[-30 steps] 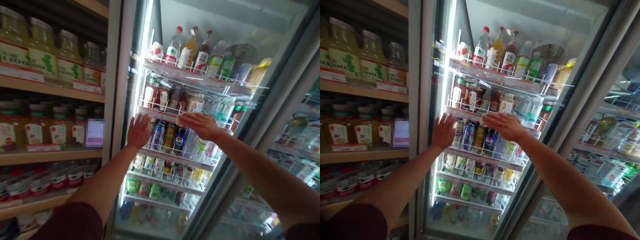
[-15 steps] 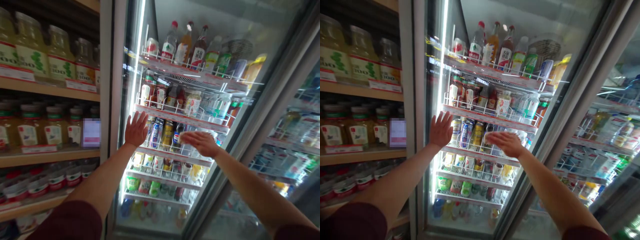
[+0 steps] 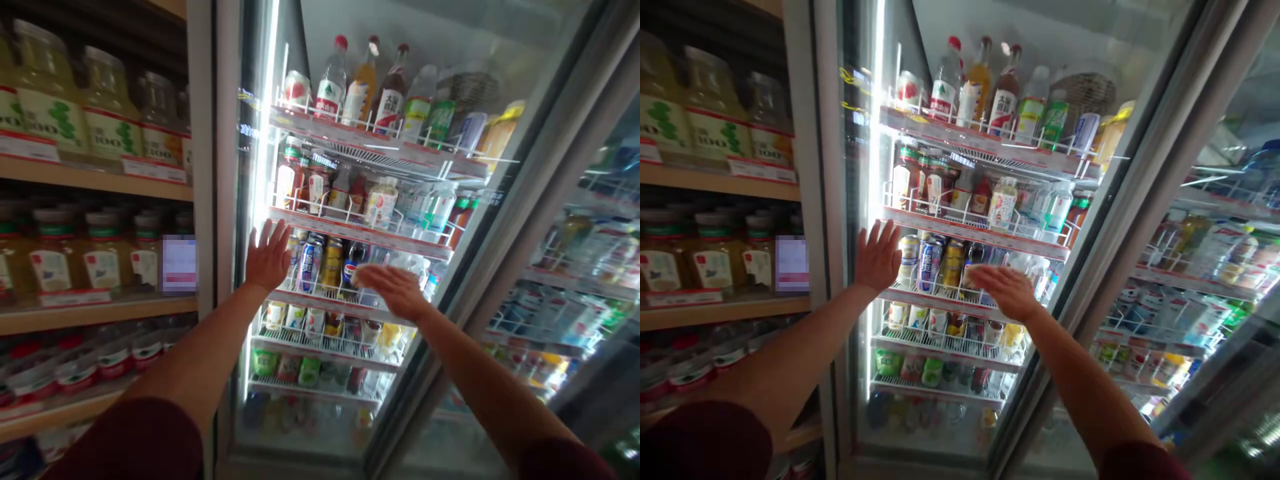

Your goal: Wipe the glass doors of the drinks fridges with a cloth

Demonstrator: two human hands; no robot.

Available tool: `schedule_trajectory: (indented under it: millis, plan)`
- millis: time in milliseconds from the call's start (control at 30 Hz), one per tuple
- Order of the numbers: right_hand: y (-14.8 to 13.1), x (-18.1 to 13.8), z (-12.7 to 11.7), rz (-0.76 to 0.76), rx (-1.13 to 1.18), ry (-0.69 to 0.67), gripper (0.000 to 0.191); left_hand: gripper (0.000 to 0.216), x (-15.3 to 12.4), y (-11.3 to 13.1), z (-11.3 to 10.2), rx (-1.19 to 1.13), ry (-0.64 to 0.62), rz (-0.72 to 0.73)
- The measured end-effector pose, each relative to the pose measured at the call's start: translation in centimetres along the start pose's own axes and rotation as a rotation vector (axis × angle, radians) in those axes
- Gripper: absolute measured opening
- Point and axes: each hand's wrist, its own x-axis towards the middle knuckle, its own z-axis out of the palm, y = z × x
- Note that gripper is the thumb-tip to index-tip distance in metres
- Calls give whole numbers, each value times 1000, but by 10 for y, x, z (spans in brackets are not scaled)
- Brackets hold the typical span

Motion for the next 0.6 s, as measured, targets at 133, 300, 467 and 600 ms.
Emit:
schedule_trajectory:
  millis: [133, 300, 467, 600]
  plan:
    - [45, 19, -14, 454, -143, 410, 73, 62, 3, 1, 1, 11, 2, 2]
    - [-42, 1, 38, 285, -54, 266, 69, 62, -3, 5, -12, 18, -78, 4]
    - [-37, -31, 26, -64, 82, -25, 56, 62, -53, 1, -25, 52, -143, 76]
    - [21, -13, 2, 447, -88, 383, 57, 65, -88, -1, -5, 72, -86, 10]
